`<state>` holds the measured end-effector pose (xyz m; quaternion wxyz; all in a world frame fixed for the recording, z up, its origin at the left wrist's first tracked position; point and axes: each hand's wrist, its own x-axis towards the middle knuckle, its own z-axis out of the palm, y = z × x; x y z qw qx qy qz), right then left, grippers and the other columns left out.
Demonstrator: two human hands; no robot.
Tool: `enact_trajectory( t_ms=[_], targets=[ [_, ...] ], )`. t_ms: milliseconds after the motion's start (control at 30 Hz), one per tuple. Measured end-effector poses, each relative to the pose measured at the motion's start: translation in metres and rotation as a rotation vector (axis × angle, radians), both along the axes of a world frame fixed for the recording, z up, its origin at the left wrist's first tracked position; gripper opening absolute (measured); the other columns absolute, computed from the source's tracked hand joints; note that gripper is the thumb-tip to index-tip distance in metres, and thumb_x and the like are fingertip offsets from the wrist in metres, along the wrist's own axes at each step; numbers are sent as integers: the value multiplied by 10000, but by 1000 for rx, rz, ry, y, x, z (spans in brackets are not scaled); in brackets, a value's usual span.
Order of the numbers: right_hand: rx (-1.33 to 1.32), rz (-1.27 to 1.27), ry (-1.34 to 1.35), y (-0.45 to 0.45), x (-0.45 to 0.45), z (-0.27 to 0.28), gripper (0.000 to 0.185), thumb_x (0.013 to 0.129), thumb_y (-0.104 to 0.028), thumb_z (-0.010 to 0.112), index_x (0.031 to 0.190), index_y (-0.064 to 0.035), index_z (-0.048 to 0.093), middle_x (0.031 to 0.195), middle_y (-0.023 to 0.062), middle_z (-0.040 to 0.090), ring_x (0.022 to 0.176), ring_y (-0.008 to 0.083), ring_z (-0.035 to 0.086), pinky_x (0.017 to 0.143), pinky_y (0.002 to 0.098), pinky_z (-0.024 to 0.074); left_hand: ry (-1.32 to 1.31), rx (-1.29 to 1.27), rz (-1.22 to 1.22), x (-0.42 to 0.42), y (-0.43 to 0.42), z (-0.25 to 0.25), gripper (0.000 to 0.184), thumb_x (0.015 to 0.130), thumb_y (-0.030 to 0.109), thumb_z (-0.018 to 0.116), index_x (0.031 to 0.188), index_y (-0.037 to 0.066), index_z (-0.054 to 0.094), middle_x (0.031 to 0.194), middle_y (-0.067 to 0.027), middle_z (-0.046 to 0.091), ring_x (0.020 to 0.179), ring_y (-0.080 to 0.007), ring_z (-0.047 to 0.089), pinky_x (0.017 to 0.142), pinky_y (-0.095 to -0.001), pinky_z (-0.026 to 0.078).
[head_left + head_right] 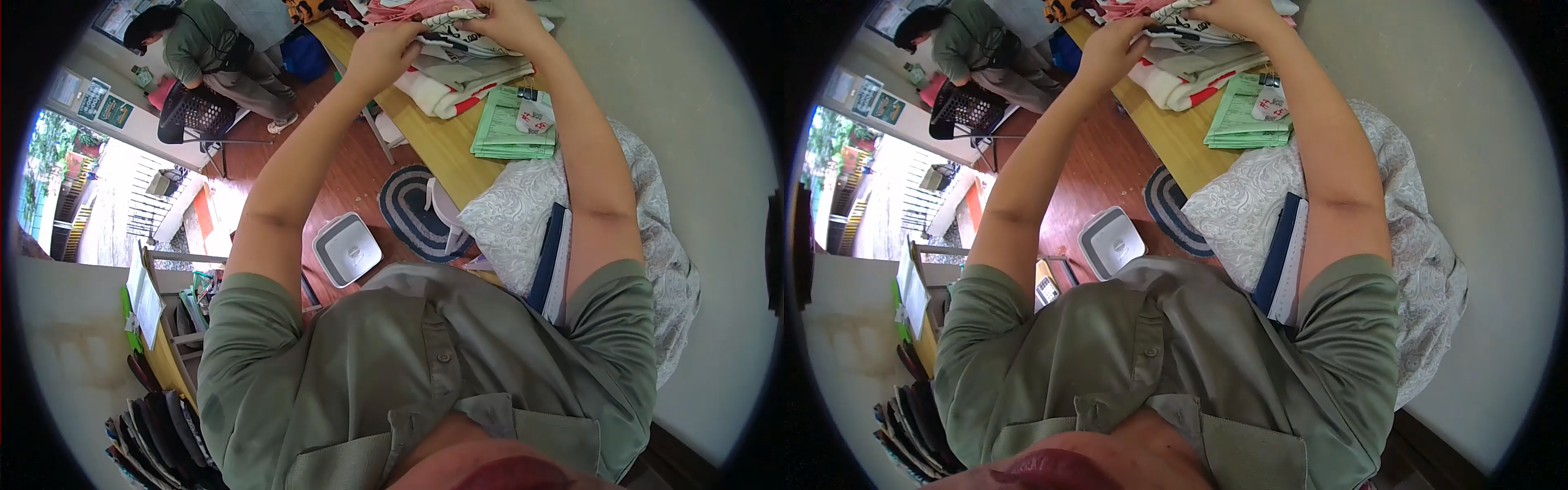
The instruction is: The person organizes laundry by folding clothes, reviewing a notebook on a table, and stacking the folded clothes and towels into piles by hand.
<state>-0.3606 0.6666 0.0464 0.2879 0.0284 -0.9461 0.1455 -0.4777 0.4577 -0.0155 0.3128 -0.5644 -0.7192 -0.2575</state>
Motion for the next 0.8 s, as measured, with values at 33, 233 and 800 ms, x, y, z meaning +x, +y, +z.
enact_trajectory(
  t_ms=[33, 233, 800],
  targets=[
    [5, -8, -15, -1, 1, -1, 319, 745, -275, 771, 1016, -109, 765, 1561, 237, 322, 1363, 467, 380, 1110, 508, 364, 82, 50, -17, 5, -1, -4, 361, 824, 137, 667, 1182, 134, 623, 955, -80, 708, 895, -280, 689, 720, -421, 544],
    [22, 32, 38, -1, -3, -6, 318, 752, -283, 767, 1016, -106, 762, 1566, 243, 316, 1369, 470, 375, 1115, 510, 358, 302, -116, -327, 23, 2, -11, 421, 790, 175, 696, 1200, 135, 612, 1056, -108, 681, 973, -306, 661, 796, -418, 535],
    [-117, 38, 20, 10, -5, -1, 306, 745, -245, 792, 1034, -149, 773, 1580, 250, 289, 1408, 452, 342, 1135, 495, 331, -73, -194, -139, -39, 4, 39, 342, 844, 124, 654, 1185, 121, 643, 1020, -116, 697, 926, -311, 678, 755, -419, 537]
  ],
)
